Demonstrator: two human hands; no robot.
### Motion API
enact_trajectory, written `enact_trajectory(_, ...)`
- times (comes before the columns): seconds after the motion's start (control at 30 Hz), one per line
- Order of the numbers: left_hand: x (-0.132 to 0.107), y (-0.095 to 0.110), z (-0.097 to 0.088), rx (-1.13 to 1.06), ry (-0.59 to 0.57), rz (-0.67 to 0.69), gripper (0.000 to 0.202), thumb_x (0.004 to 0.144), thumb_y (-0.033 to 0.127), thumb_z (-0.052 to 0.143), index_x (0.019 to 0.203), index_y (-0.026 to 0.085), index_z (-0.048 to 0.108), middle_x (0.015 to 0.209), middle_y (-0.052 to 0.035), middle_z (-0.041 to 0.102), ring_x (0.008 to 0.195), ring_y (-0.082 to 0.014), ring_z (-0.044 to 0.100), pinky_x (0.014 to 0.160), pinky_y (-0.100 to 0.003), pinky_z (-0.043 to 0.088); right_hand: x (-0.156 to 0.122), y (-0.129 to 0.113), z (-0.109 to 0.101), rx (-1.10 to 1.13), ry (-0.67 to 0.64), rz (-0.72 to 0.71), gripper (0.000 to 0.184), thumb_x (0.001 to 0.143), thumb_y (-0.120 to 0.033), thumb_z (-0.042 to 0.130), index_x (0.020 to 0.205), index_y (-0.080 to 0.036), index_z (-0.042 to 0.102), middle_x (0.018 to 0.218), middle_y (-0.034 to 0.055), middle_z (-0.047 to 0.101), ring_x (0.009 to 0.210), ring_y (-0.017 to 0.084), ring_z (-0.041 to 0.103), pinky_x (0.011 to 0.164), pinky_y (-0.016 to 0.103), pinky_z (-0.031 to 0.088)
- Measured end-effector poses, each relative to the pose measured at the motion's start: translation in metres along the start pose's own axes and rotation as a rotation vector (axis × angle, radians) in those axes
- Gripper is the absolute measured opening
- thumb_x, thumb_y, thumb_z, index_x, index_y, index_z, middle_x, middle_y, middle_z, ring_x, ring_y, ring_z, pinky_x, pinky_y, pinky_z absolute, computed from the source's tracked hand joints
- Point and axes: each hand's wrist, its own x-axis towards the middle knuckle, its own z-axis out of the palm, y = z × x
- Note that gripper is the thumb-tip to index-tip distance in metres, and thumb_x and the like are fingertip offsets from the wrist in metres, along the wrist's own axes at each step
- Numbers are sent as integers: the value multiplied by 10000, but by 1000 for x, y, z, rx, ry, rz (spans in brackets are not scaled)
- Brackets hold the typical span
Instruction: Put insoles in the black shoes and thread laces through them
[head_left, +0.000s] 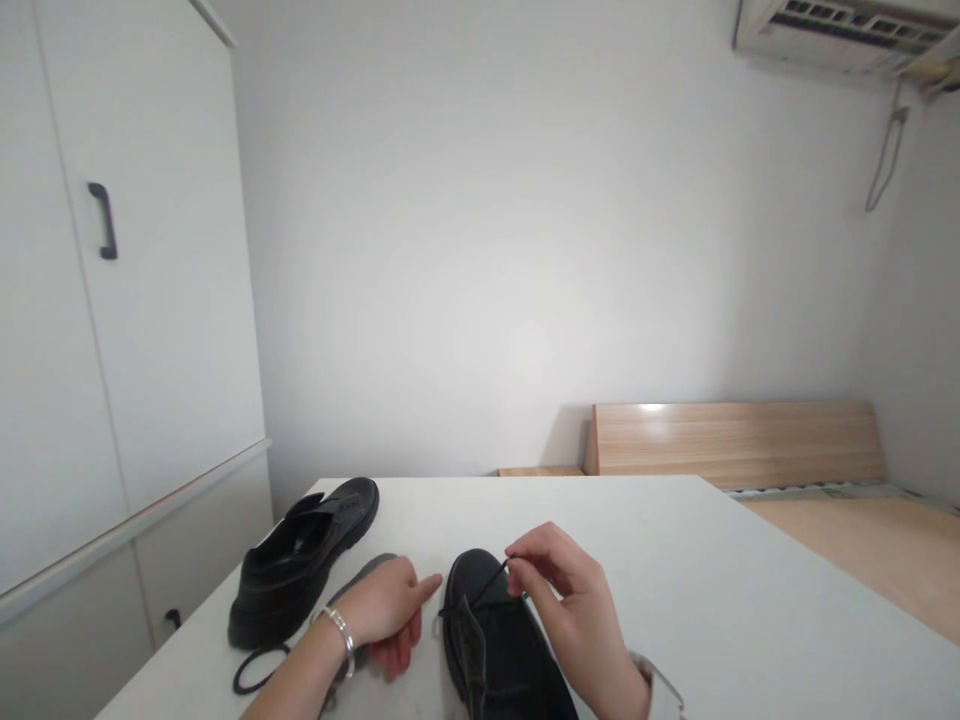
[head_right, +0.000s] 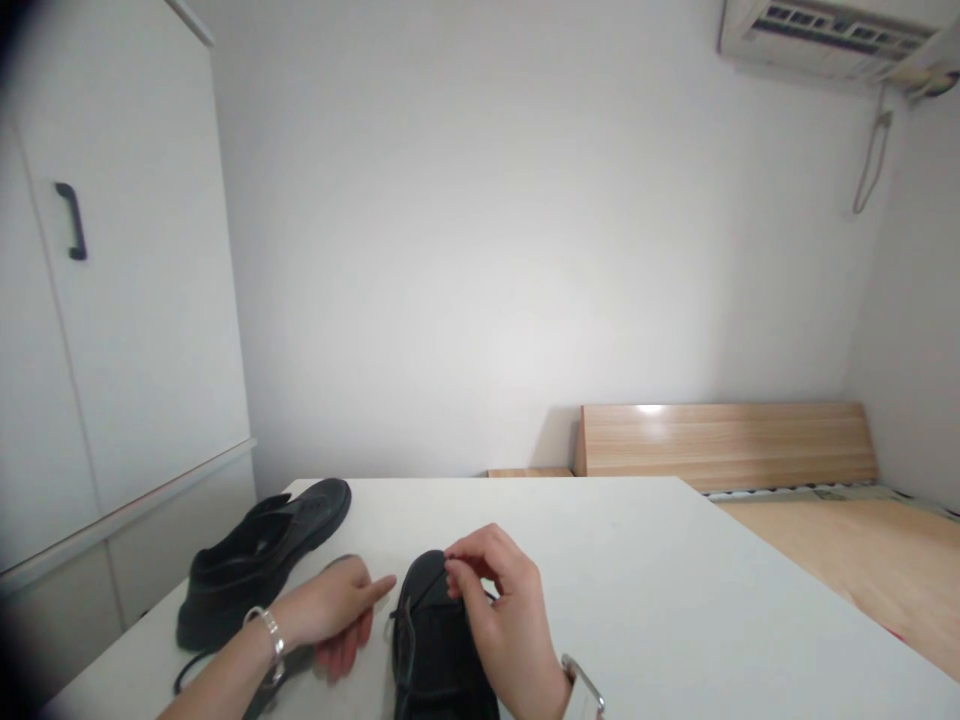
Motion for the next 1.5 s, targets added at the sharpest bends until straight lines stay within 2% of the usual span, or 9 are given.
enact_trajectory(0.2,18,-19,16,-142,-143,-28,547,799,585,662,479,147,591,477,-71,668,334,-131,548,343,-219,341,-9,-3,3,-137,-92,-178,128,954,-158,538,903,-211,643,800,17,595,687,135,591,623,255,478)
enact_trajectory(0.4,24,-16,16,-347,15,40,371,891,293,690,567,144,585,449,68,595,380,-82,547,418,-191,441,-11,-3,5,-175,-121,-231,131,947,-121,527,951,-222,612,832,20,599,773,146,589,685,260,477)
enact_trajectory(0.53,17,1,16,-680,158,190,167,842,228,685,711,148,619,674,-8,724,622,-106,675,624,-201,534,-9,-4,7,-177,-140,-287,188,923,-85,537,990,-233,632,830,20,619,772,143,602,689,245,494)
enact_trajectory(0.63,13,23,20,-896,97,230,104,842,183,646,757,152,595,888,-97,757,819,-141,711,819,-247,565,-8,-7,7,-167,-152,-315,204,914,-83,552,1003,-240,647,837,22,637,770,140,622,688,233,510)
enact_trajectory(0.77,24,55,18,-989,20,243,146,902,144,608,759,132,585,870,-71,716,785,-136,689,762,-266,576,-6,-10,6,-154,-187,-379,215,913,-72,547,991,-245,648,820,25,654,766,144,633,688,227,527)
enact_trajectory(0.97,34,112,0,-910,68,435,74,923,198,628,946,145,582,804,22,623,548,-69,523,478,-174,410,-6,-6,4,-127,-257,-533,307,908,-22,497,1061,-253,630,821,41,637,722,148,618,632,228,530)
enact_trajectory(1.17,-10,150,-18,-615,24,690,257,801,168,636,1045,179,557,714,39,621,477,-40,400,482,-181,299,-3,-24,-10,-135,-12,-476,277,931,-32,487,1004,-258,632,807,28,611,711,153,612,621,259,515)
enact_trajectory(1.3,-33,140,-20,-342,-4,684,263,795,304,665,1015,174,602,562,64,562,494,-85,442,494,-205,310,11,-55,-18,-113,129,-492,265,949,-35,483,997,-250,630,834,29,596,695,144,601,583,261,502)
enact_trajectory(1.5,-32,91,-1,-84,-41,587,275,807,374,647,989,169,621,510,73,553,460,-110,447,505,-229,321,44,-113,-19,-144,176,-627,256,930,-20,530,1016,-232,646,886,41,601,737,154,611,589,285,511)
